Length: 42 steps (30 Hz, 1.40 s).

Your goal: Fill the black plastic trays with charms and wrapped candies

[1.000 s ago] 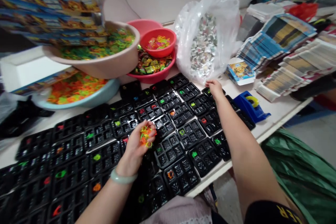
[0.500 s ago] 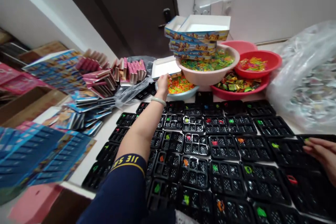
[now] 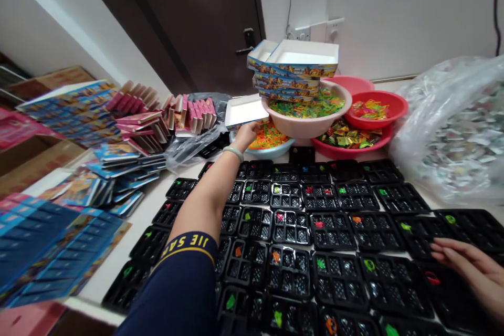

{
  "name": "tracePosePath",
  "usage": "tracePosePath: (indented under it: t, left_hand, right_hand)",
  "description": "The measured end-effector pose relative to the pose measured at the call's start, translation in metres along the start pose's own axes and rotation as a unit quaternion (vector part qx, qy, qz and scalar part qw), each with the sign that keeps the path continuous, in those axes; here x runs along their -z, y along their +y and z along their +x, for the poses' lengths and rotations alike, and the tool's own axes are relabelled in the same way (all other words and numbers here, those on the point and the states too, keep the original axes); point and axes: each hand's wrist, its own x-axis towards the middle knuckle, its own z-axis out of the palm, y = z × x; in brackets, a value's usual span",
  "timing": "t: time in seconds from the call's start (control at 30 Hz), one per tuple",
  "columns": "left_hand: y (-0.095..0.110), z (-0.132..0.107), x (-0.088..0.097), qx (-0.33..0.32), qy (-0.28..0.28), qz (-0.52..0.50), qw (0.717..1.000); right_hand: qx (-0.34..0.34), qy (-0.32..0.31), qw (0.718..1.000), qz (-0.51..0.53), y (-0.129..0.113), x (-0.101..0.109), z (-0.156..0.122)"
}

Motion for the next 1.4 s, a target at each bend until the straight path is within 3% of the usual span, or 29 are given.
tracePosePath:
  t: [0.17, 0.37, 0.47, 0.57, 0.63, 0.7, 0.83, 1.0, 1.1, 1.4]
  left_hand:
    - [0.003, 0.008, -0.003, -0.07, -0.018, 0.05, 0.996]
    - [0.002, 0.011, 0.004, -0.077, 0.023, 0.082, 0.993]
    - [0.022, 0.004, 0.012, -0.112, 0.1, 0.063, 0.987]
    - [0.064, -0.003, 0.014, -0.231, 0.184, 0.005, 0.955]
    - [0.099, -0.003, 0.008, -0.299, 0.147, 0.004, 0.943]
    - [0.132, 0.001, -0.005, -0.309, 0.075, 0.034, 0.948]
    - [0.17, 0.02, -0.031, -0.185, -0.05, 0.09, 0.977]
    - [0.182, 0.045, -0.037, -0.086, -0.185, 0.09, 0.975]
    - [0.186, 0.055, -0.036, -0.076, -0.2, 0.119, 0.969]
    - [0.177, 0.073, -0.053, -0.159, -0.213, 0.124, 0.956]
  right_hand:
    - [-0.08, -0.061, 0.994, 0.036, -0.017, -0.013, -0.012]
    - [-0.082, -0.079, 0.993, 0.043, 0.004, -0.013, -0.015]
    - [-0.063, -0.078, 0.995, 0.024, 0.005, -0.012, -0.016]
    - [-0.038, -0.085, 0.996, -0.006, -0.01, -0.016, -0.02]
    - [-0.01, -0.091, 0.996, -0.017, -0.023, -0.023, -0.023]
    - [0.023, -0.097, 0.995, -0.019, -0.032, -0.031, -0.027]
    - [0.073, -0.127, 0.989, -0.02, -0.036, -0.044, -0.037]
    - [0.069, -0.139, 0.988, -0.005, -0.021, -0.04, -0.043]
    - [0.053, -0.127, 0.99, -0.002, -0.013, -0.034, -0.041]
    - [0.04, -0.131, 0.991, 0.006, -0.013, -0.039, -0.044]
